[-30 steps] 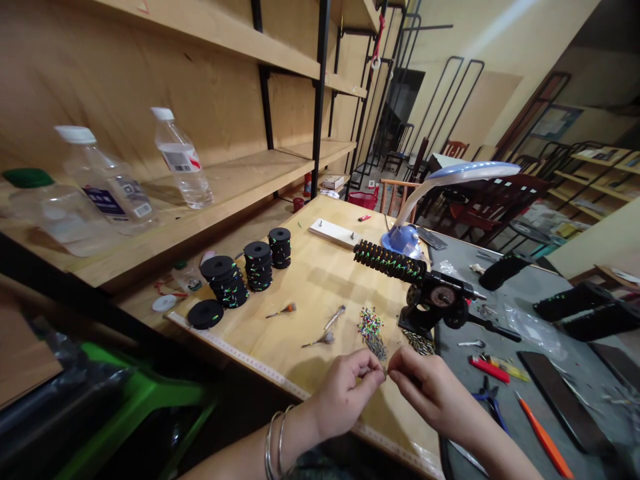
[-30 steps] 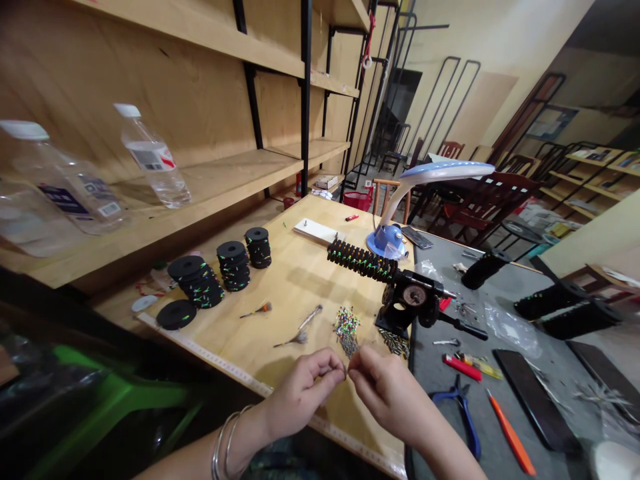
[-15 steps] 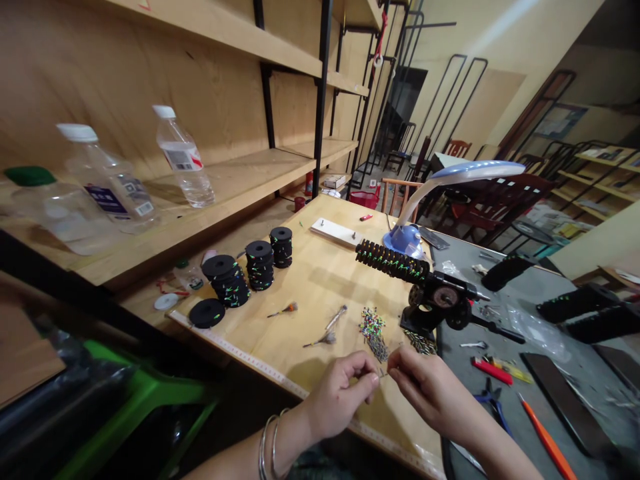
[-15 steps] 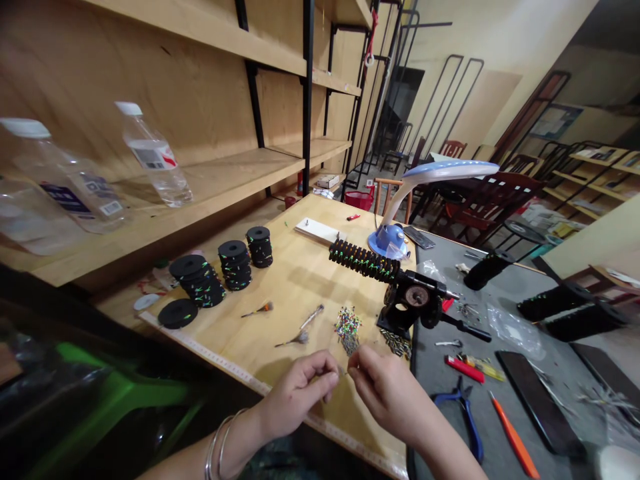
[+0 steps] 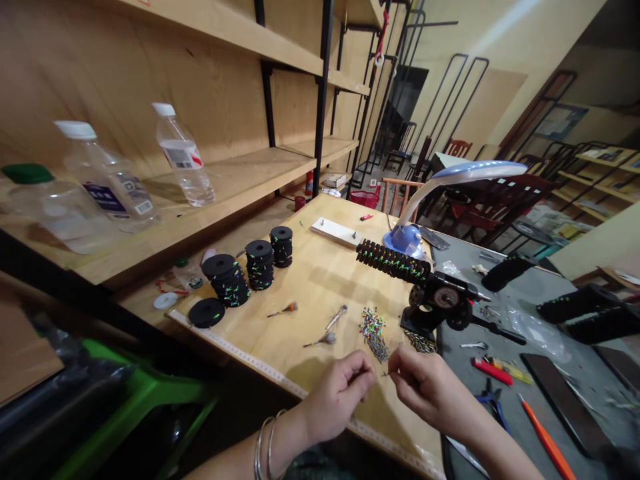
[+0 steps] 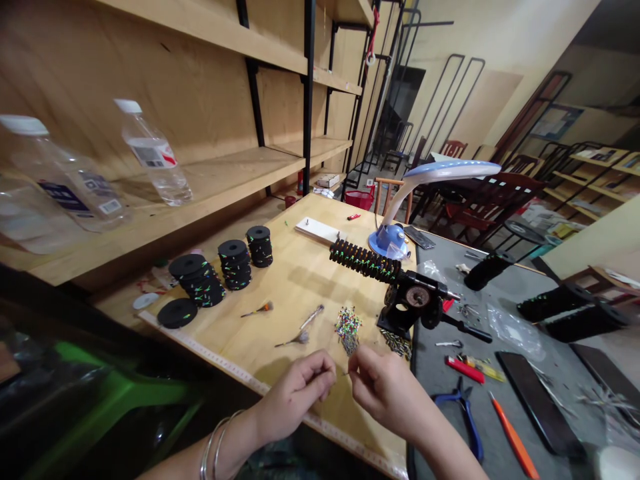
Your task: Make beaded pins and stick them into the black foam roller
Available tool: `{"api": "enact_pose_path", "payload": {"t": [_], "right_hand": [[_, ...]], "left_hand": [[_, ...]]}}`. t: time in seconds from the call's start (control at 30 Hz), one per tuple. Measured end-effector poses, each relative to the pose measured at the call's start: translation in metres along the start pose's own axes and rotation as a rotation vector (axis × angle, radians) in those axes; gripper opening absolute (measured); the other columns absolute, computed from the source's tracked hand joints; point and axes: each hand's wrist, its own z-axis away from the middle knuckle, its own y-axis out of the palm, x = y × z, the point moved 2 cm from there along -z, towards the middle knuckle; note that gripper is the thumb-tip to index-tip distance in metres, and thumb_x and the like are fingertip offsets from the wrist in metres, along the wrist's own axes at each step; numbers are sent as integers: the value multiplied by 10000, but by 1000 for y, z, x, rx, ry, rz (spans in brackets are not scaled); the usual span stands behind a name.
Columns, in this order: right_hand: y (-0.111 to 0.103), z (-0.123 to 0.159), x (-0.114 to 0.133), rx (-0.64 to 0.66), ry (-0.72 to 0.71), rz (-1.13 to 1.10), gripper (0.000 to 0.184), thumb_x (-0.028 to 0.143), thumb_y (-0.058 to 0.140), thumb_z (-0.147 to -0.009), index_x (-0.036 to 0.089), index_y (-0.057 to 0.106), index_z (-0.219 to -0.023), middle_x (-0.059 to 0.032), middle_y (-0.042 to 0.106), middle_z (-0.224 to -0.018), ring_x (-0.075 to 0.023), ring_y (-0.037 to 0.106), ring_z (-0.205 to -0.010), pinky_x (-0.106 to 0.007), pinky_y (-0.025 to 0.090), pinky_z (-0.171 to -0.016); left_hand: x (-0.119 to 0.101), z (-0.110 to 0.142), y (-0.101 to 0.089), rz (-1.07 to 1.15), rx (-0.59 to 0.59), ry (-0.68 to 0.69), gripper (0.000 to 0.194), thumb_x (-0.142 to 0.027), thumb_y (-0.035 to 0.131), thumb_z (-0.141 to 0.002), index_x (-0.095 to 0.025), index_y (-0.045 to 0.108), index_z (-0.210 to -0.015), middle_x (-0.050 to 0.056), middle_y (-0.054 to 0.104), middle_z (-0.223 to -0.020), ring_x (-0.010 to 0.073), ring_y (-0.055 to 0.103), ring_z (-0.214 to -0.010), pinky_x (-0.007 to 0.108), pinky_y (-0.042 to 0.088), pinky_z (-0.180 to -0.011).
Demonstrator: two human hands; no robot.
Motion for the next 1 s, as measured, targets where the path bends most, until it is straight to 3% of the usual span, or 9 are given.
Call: {"api": "enact_pose_path", "payload": {"t": [0.2, 0.47, 0.8, 1.0], "right_hand": [[-3, -1, -2, -56, 23, -53, 92, 138, 463, -774, 217, 448, -729, 94, 343, -551, -81, 330, -480, -201, 257, -471], [-3, -1, 0, -26, 18, -41, 83, 215, 452, -850, 207, 500, -782, 99, 336, -524, -87, 334, -464, -209, 247, -465], [1, -5, 2, -17, -30, 30, 95, 173, 485, -820, 201, 555, -762, 95, 339, -517, -84, 354, -471, -196, 272, -479], [2, -5, 0, -21, -29, 38, 86, 167, 473, -800, 203, 532, -749, 93, 368, -513, -84, 370, -461, -196, 280, -472]], "left_hand": [[-3, 0, 2, -5, -9, 10, 217, -328, 465, -916, -188, 459, -751, -53, 349, -652, 119, 335, -618, 247, 296, -586], [-2, 0, 7, 41, -44, -13, 147, -309, 530, -889, -166, 534, -857, -65, 344, -624, 102, 303, -566, 240, 248, -527], [-3, -6, 11, 10, -120, -18, 170, -304, 552, -852, -173, 506, -755, -86, 321, -539, 86, 259, -486, 232, 194, -457], [-1, -7, 10, -7, -133, 24, 172, -284, 543, -857, -178, 494, -730, -75, 348, -555, 92, 303, -510, 225, 244, -485]]}}
